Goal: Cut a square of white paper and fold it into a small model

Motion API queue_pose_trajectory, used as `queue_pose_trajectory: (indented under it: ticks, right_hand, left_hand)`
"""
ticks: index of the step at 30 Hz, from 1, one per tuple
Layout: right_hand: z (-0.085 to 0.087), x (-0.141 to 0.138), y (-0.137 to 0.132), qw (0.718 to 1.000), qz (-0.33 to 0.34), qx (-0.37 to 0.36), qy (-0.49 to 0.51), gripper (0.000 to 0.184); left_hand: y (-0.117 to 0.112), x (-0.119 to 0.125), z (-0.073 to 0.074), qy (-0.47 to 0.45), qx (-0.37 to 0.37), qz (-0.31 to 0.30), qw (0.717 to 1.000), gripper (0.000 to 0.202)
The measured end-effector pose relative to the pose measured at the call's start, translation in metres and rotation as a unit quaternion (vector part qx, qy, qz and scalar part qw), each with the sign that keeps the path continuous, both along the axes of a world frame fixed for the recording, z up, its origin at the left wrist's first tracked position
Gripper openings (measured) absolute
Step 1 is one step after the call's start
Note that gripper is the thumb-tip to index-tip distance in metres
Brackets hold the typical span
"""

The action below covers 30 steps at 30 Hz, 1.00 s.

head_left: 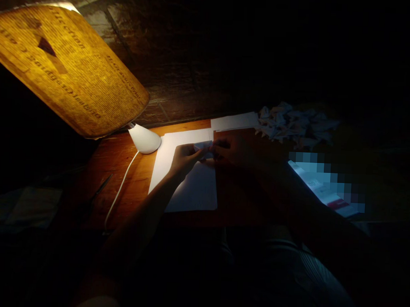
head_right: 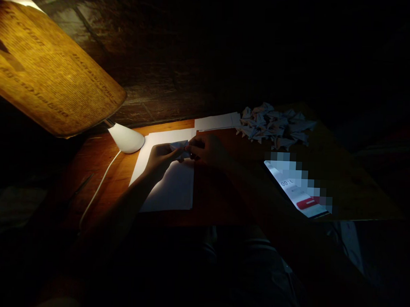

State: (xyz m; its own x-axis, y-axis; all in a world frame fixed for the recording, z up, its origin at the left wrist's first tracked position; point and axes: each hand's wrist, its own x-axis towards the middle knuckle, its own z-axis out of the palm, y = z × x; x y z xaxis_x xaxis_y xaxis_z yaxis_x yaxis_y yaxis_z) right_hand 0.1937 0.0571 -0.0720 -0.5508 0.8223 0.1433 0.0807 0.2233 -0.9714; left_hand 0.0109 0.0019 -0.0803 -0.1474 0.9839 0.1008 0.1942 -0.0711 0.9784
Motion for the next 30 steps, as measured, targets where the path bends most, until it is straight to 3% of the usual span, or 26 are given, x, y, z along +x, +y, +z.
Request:
queue_pose_trajectory:
  ticks: [6,9,18,24,30]
  right_hand:
    - [0.0049,0.0004,-0.0016,0.987,0.015,-0.152,0.049,0.033]
    - [0.0067,0.0016,-0.0025,0.981,0.016,-0.188,0.044,0.030]
    - [0.0050,0.0031,-0.0029,0.995,-0.026,-0.094,0.007,0.012]
    - [0.0085,0.0022,-0.0047,0.995,-0.038,-0.091,-0.009,0.012]
    - [0.0094,0.0000,-0.0062,0.995,-0.042,-0.091,-0.024,0.015]
  left_hand:
    - [0.0002,0.0030,0.0007,-0.022,0.026,-0.010,0.999,0.036]
    - [0.0001,0.0020,-0.0001,-0.009,0.032,-0.010,0.999,0.033]
    - [0.0023,-0.0026,-0.0037,0.037,0.030,-0.013,0.999,0.029]
    - [0.0035,-0.0030,-0.0059,0.055,0.043,-0.014,0.998,0.026]
    - [0.0048,-0.0020,-0.0062,0.145,0.058,0.025,0.987,0.019]
